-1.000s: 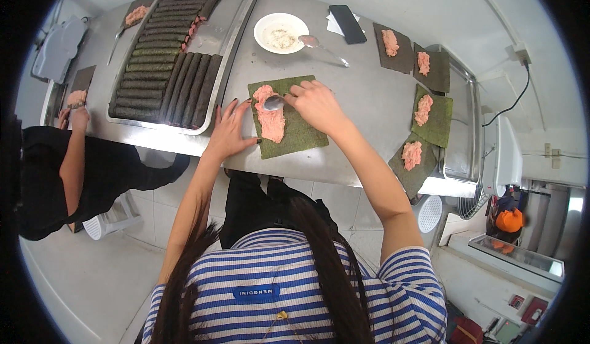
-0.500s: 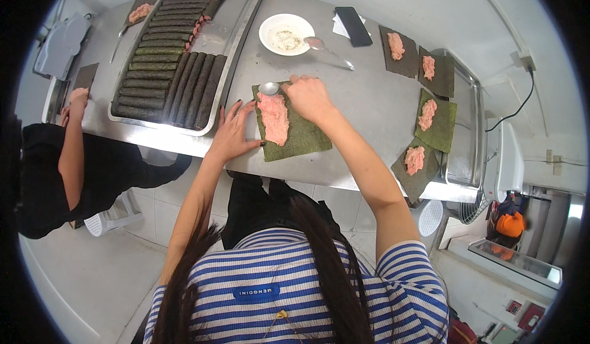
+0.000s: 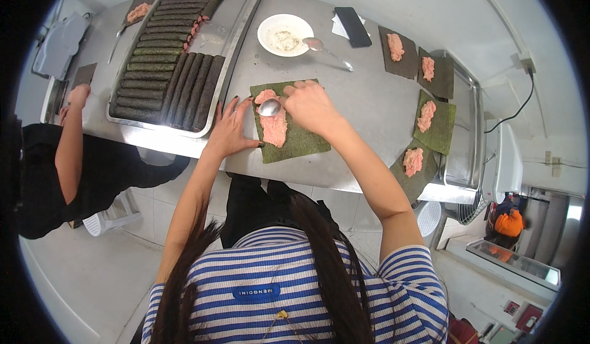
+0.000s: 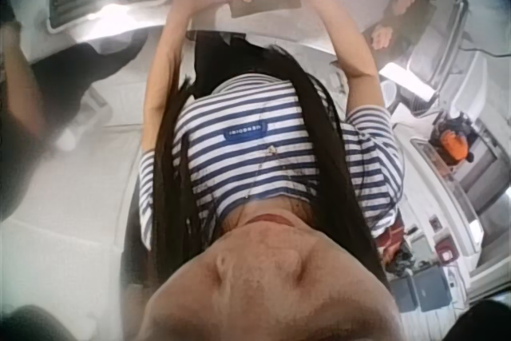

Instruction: The person spreads a pink filling onto a sheet of nori using a spoon, then rolls the nori into a sushi roll and places it on a tray. The process is repeated with additional nori sheets and filling.

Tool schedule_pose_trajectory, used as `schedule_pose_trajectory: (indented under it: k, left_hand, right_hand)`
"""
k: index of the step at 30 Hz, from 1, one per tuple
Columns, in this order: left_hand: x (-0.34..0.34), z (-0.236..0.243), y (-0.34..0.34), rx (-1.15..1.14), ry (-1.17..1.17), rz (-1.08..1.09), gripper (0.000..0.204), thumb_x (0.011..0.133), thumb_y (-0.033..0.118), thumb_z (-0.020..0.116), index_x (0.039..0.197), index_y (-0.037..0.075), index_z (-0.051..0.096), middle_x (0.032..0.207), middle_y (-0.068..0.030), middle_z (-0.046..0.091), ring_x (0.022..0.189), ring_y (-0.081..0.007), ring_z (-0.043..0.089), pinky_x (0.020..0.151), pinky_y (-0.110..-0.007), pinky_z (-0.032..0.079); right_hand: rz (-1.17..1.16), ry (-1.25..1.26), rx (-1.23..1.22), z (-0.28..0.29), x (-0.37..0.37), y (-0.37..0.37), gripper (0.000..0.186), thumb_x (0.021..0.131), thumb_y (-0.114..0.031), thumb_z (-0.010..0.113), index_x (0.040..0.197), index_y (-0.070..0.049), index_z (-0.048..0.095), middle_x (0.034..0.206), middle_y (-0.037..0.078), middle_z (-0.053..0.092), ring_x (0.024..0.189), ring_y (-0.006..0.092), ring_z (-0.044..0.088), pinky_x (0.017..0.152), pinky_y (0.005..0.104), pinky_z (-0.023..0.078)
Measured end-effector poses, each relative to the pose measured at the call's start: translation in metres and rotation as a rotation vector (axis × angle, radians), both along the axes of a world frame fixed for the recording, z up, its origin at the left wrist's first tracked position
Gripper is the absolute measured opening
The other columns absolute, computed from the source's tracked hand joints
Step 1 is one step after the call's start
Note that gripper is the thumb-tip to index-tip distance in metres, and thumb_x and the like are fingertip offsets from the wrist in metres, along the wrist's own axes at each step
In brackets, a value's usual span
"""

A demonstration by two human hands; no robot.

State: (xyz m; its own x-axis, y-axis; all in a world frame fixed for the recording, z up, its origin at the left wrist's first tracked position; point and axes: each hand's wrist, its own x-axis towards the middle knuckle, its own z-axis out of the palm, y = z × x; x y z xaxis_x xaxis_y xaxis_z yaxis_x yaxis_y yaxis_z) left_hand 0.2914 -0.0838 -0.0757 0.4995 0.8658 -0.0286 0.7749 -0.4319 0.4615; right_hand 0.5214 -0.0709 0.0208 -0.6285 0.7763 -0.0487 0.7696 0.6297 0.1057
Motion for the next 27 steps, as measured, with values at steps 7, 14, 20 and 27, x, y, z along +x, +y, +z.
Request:
schedule_pose_trajectory:
  k: [7,14,20,27]
  left_hand:
    - [0.0,0.001,0.0,-0.019,-0.069,0.02,0.114,0.053,0.04,0.085,0.142,0.012,0.021,0.143,-0.0127,0.037,0.138,-0.0304,0.026,0.113,-0.058,0.014]
    - [0.0,0.002,0.0,-0.047,-0.051,0.021,0.117,0.053,0.041,0.086,0.144,0.012,0.018,0.144,-0.0132,0.034,0.139,-0.0291,0.024,0.113,-0.057,0.013]
    - [0.0,0.005,0.002,-0.077,-0.025,0.021,0.122,0.052,0.043,0.086,0.145,0.011,0.014,0.146,-0.0139,0.033,0.139,-0.0289,0.023,0.114,-0.055,0.013]
    - [0.0,0.003,0.004,0.001,0.05,-0.019,0.122,0.053,0.05,0.083,0.145,0.011,0.014,0.143,-0.0152,0.037,0.139,-0.0299,0.025,0.113,-0.055,0.015]
  right_hand:
    - [0.106,0.045,0.247,-0.035,-0.008,0.009,0.011,0.071,-0.014,0.059,0.075,-0.005,0.066,0.078,0.004,0.061,0.081,0.0184,0.059,0.068,0.0307,0.045]
    - [-0.077,0.051,0.196,-0.035,-0.008,0.021,0.011,0.072,-0.015,0.06,0.073,-0.006,0.066,0.079,0.006,0.062,0.078,0.0207,0.06,0.066,0.0338,0.047]
    - [0.011,0.103,0.171,-0.035,0.0,0.018,0.011,0.074,-0.015,0.058,0.074,-0.008,0.066,0.08,0.006,0.062,0.079,0.0214,0.061,0.067,0.0345,0.048]
    - [-0.018,0.099,0.187,-0.045,-0.005,0.029,0.01,0.073,-0.013,0.058,0.068,-0.008,0.065,0.077,0.006,0.062,0.079,0.022,0.062,0.066,0.0342,0.048]
